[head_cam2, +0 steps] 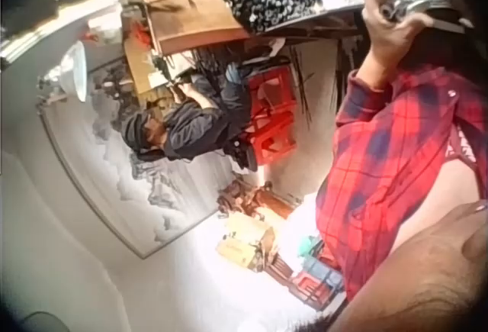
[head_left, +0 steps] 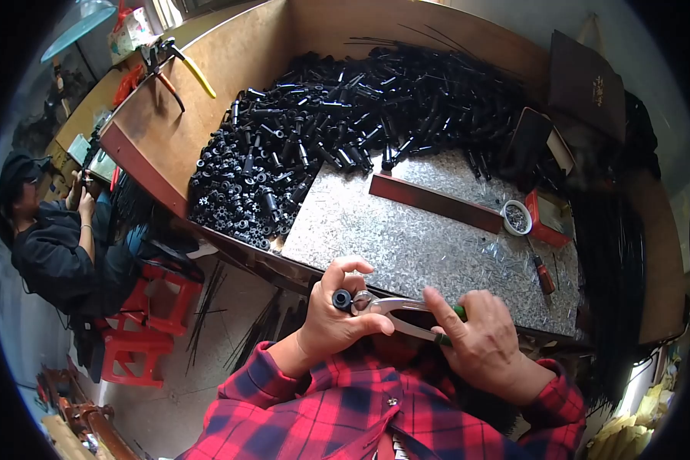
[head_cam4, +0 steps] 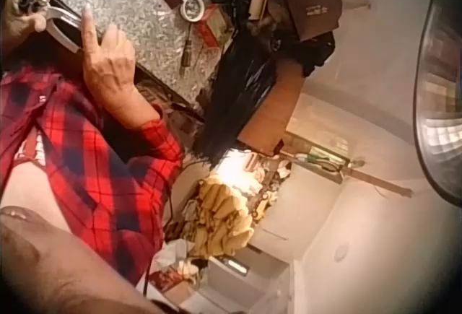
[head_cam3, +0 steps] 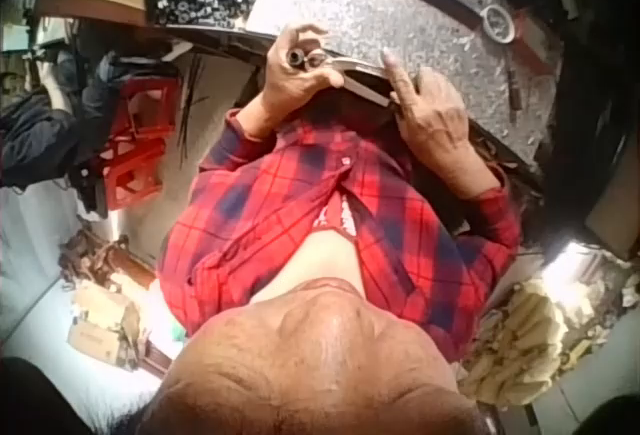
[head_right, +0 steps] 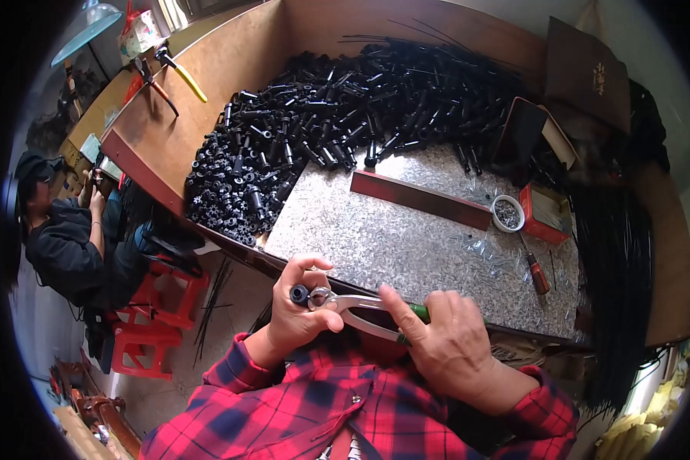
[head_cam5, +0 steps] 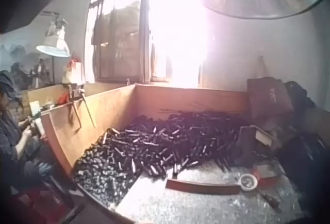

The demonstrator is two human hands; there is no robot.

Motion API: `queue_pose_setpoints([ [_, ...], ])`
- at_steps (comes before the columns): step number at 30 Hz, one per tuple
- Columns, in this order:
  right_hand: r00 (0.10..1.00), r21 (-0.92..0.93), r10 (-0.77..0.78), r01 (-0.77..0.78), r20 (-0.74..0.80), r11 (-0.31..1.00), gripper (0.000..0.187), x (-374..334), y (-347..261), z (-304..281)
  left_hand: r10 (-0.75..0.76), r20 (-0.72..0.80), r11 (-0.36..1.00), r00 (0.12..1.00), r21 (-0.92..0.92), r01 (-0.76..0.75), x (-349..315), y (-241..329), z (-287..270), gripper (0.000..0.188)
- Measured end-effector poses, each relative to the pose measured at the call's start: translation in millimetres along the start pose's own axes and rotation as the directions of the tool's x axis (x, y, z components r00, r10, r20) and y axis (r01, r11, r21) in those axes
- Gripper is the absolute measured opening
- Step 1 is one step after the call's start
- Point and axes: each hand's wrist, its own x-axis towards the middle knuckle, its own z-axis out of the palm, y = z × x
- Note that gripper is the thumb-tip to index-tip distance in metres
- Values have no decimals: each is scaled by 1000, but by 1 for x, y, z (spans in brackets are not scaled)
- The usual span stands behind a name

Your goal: Bundling and trimming black plastic rods at a workbench.

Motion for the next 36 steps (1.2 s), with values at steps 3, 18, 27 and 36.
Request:
queue_pose_setpoints([
  [3,987,-77,-143,137,-74,988,63,0,7,-10,6,5,999,1000,48,-6,-4,-4,-3,85],
  [18,987,-54,-107,114,117,992,57,-18,-3,-33,47,239,991,970,108,-74,-3,3,1,88],
  [27,987,-99,-95,107,127,989,58,-21,-5,-38,65,183,994,981,71,-79,-5,3,8,74],
  [36,987,-62,-96,104,127,993,58,-17,-7,-25,-5,247,999,969,49,-8,-4,4,3,53],
])
